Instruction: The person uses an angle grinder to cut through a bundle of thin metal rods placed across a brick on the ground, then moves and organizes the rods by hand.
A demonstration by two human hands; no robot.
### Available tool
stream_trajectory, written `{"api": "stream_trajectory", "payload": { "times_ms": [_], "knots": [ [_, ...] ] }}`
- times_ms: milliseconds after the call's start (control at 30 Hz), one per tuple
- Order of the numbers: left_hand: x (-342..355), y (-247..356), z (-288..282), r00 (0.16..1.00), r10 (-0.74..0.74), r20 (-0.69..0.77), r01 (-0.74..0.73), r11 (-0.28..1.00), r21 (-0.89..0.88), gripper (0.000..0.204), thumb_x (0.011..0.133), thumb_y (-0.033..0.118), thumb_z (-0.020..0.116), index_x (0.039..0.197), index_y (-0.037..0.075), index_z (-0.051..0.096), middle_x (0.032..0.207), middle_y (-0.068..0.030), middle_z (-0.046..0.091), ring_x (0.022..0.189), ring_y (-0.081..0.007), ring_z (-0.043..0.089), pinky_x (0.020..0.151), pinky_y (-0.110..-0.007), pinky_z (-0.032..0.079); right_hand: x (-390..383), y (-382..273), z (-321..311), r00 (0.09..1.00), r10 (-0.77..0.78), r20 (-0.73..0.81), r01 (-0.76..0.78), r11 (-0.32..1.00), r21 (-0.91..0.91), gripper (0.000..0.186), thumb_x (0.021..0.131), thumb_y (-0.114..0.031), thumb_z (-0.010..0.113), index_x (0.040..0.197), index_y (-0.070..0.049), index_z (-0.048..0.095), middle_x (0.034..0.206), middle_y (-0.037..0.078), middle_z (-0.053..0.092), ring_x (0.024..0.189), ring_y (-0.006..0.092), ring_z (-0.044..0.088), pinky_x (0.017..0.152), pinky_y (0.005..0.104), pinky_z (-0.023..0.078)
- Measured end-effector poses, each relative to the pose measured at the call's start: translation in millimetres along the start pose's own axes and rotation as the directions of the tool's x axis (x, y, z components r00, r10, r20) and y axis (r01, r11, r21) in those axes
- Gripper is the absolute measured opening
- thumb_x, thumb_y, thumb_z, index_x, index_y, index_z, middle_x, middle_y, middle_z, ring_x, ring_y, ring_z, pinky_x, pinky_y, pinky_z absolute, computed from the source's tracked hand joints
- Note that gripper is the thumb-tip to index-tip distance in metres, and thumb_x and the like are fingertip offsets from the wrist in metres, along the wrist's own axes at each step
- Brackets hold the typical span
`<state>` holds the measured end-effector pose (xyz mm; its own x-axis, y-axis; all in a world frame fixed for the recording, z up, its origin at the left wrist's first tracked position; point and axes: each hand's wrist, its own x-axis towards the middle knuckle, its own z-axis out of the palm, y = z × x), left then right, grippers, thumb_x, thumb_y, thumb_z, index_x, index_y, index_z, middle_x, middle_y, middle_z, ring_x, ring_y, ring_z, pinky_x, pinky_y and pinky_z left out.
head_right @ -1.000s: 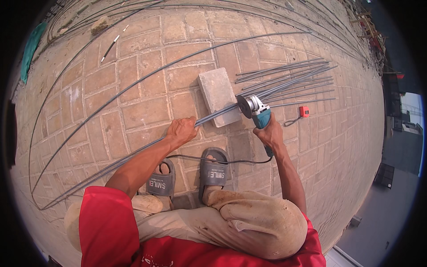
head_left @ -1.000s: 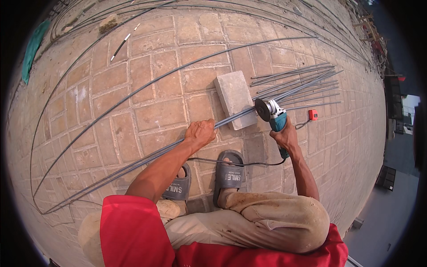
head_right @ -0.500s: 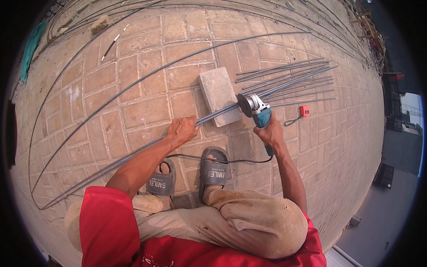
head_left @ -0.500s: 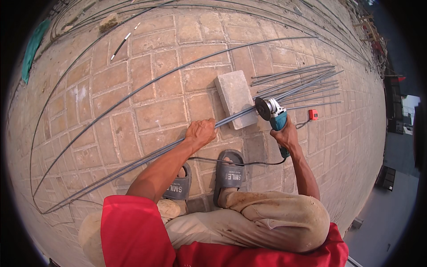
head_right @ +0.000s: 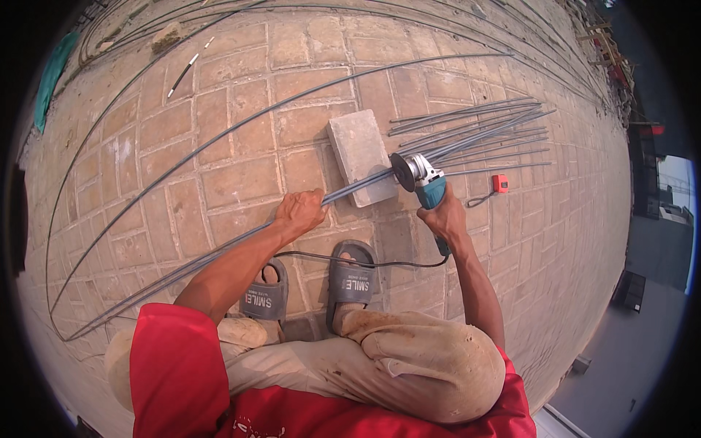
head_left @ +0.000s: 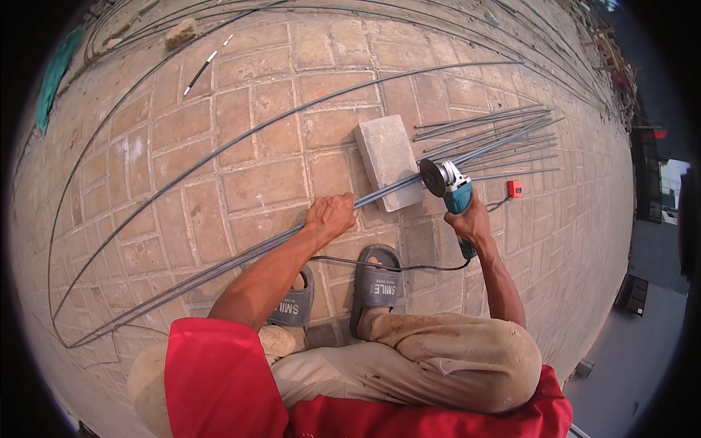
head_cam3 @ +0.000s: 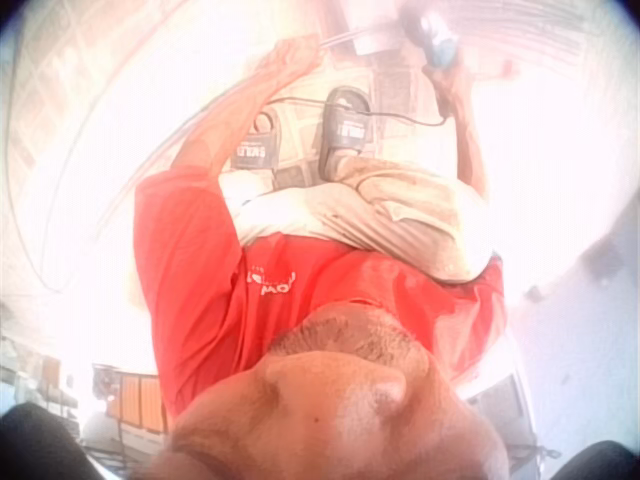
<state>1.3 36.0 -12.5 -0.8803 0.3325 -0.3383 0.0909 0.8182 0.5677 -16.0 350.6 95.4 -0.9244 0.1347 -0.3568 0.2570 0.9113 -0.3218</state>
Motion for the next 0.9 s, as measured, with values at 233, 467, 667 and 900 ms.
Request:
{"api": "stream_trajectory", "payload": {
  "times_ms": [233,467,667,900],
  "knots": [
    [-0.4,-1.9,1.6,1.0,-0.003,-0.006,0.003,1.0,0.012,0.027,0.089,0.029,0.063,0.089,0.003,0.064,0.082,-0.0197,0.07,0.077,-0.0372,0.069,0.071,-0.047,0.052,0.5,-1.8,-0.4,1.0,0.004,0.012,-0.003,1.0,-0.01,0.069,0.064,-0.026,0.073,0.123,0.001,0.046,0.097,0.031,0.067,0.092,0.0481,0.065,0.082,0.0492,0.051],
    [-0.4,-0.5,-1.1,1.0,-0.017,0.021,0.017,1.0,0.004,0.027,0.09,0.03,0.063,0.09,0.003,0.064,0.083,-0.0196,0.07,0.079,-0.0371,0.069,0.074,-0.048,0.051,2.3,-0.4,-0.9,1.0,0.012,0.027,-0.011,1.0,-0.013,0.073,0.064,-0.027,0.073,0.126,0.001,0.046,0.098,0.031,0.067,0.094,0.0482,0.065,0.083,0.0489,0.051],
    [-1.3,-1.0,-0.7,1.0,-0.009,0.013,0.009,1.0,-0.004,0.027,0.09,0.03,0.062,0.091,0.003,0.064,0.084,-0.0195,0.07,0.079,-0.0366,0.069,0.073,-0.047,0.051,3.0,2.1,-0.1,1.0,-0.016,0.01,0.016,1.0,-0.009,0.073,0.064,-0.027,0.073,0.126,0.002,0.047,0.098,0.031,0.067,0.094,0.0484,0.065,0.084,0.0488,0.051],
    [0.0,1.8,-0.9,1.0,0.005,-0.001,-0.005,1.0,-0.004,0.026,0.09,0.028,0.061,0.09,0.003,0.064,0.083,-0.0195,0.07,0.078,-0.0362,0.069,0.072,-0.046,0.052,0.0,-0.7,-4.9,1.0,0.011,0.014,-0.011,1.0,-0.005,0.071,0.064,-0.026,0.073,0.124,0.003,0.047,0.097,0.032,0.067,0.093,0.0486,0.065,0.083,0.0488,0.051]
  ]
}}
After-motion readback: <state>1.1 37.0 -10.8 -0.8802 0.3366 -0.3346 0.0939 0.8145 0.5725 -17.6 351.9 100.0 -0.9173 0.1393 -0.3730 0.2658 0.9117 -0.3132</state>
